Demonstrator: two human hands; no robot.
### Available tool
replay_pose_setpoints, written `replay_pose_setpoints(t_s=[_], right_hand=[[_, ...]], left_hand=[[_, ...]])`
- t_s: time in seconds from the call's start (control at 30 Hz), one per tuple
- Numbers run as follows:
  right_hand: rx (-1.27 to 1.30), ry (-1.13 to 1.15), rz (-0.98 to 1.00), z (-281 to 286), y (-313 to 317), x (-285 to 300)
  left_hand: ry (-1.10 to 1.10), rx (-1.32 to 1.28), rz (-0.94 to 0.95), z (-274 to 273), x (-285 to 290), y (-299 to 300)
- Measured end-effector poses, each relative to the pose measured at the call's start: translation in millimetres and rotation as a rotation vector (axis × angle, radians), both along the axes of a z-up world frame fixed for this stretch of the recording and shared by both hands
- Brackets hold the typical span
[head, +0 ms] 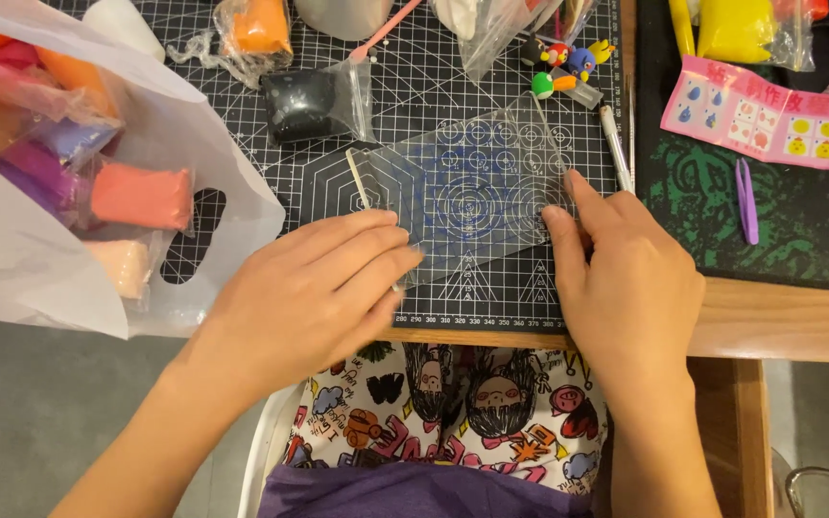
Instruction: The person holds a transparent acrylic sheet over a cutting mat and uses a craft knife to cut along a grid pattern. They rotate the sheet to cut different sections and occasionally lift it to inspect the progress.
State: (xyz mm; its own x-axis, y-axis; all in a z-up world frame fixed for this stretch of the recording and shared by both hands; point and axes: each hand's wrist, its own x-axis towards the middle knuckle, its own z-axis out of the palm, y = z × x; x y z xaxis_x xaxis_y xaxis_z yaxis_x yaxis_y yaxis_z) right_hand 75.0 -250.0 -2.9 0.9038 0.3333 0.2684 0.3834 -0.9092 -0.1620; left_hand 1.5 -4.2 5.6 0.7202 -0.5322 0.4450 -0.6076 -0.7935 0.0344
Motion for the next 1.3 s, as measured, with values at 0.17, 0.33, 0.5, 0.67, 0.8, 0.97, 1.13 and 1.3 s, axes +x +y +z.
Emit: replay_pose_setpoints(t_s=[0.17, 0.33, 0.5, 0.67, 0.8, 0.97, 1.13, 1.3], right_hand=[[-0.171, -0.168, -0.024, -4.0, 0.5, -1.5], [-0.367, -0.328, -0.020, 1.0, 3.3, -2.8], [-0.360, -0.351, 0.028, 8.4, 2.8, -1.5], [0.112, 0.009, 0.017, 14.8, 0.7, 3.2], [0.516, 0.040, 0.090, 44.3, 6.6, -6.7], [0.689, 0.125, 0.244, 77.5, 12.5, -9.5], [0.793, 0.197, 0.319, 71.0, 4.2, -6.9], [0.535, 0.227, 0.179, 31.1, 2.4, -4.7]], left_hand=[[0.079, 0.051, 0.095, 5.4, 2.7, -14.1], [0.031, 0.102, 0.136, 6.3, 4.6, -19.1], [0.108, 0.062, 0.109, 3.0, 6.0, -20.4], [-0.026, 0.050, 0.083, -9.7, -0.2, -20.5], [-0.030, -0.244, 0.014, -10.1, -5.5, -17.1], [-0.172, -0.432, 0.056, 0.1, -14.4, -13.8], [-0.232, -0.685, 0.298, 0.0, -23.8, -13.7], [0.114, -1.447, 0.425, -5.5, -20.9, -22.9]])
